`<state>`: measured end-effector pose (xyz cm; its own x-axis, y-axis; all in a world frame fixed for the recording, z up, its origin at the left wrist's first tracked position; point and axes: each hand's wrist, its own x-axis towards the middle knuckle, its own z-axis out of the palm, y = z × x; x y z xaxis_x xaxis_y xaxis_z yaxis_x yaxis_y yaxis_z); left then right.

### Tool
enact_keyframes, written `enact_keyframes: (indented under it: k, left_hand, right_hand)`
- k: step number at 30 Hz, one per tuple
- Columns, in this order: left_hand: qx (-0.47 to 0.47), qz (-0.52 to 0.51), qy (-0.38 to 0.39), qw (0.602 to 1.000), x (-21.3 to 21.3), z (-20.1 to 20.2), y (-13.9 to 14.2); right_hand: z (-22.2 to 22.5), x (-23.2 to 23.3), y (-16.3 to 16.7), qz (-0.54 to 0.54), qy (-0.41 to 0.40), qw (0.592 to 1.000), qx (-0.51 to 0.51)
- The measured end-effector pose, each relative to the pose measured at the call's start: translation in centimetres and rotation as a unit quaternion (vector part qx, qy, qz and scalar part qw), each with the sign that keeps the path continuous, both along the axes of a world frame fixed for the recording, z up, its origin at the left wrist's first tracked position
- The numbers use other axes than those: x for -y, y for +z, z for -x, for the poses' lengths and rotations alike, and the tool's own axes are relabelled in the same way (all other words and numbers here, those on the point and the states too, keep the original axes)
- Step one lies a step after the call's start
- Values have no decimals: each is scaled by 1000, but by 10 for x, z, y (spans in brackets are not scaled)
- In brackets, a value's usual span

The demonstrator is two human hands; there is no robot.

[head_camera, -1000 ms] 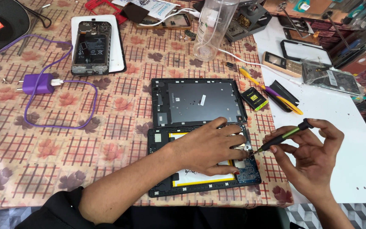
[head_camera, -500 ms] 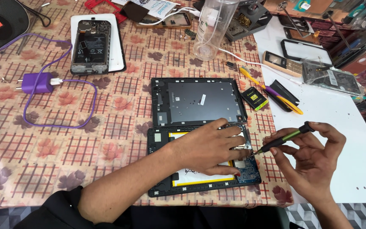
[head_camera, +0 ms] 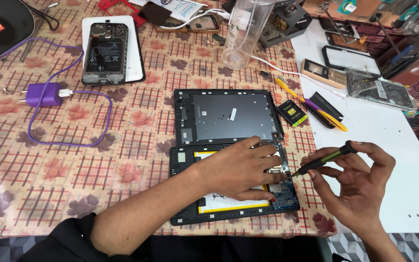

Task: The person uses a screwdriver to remove screws from the back cover of a disassembled tablet. They place the screws on the table and continue unscrewing multiple fasteners around the device's frame.

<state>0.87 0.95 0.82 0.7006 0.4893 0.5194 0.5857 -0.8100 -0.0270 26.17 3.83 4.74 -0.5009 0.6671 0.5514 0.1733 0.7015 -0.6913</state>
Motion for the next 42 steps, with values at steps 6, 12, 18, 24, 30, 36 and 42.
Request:
enact_keyframes:
  k: [6, 12, 18, 24, 30, 36, 42]
  left_hand:
    - [-39, -39, 23, 998, 2, -5, 0]
    - [-18, -15, 9, 1000, 1, -4, 1]
    - [-12, 8, 10, 1000, 2, -3, 3]
    - [-7, 14, 4, 1000, 1, -2, 5]
    - [4, 12, 1, 1000, 1, -2, 7]
    - [-7, 59, 10, 998, 2, -1, 10]
    - [-7, 65, 15, 998, -1, 1, 12]
  right_hand:
    - [-2, 0, -1, 1, -1, 1000, 2]
    - [-5, 1, -4, -24, -5, 1000, 19]
    - [-5, 4, -5, -52, -10, 998, 37]
    - [-2, 2, -2, -30, -6, 999, 23]
    - [-1, -3, -7, -38, -13, 999, 26]
    - [-2, -9, -11, -39, -7, 997, 59]
    - [2, -21, -11, 1, -14, 999, 33]
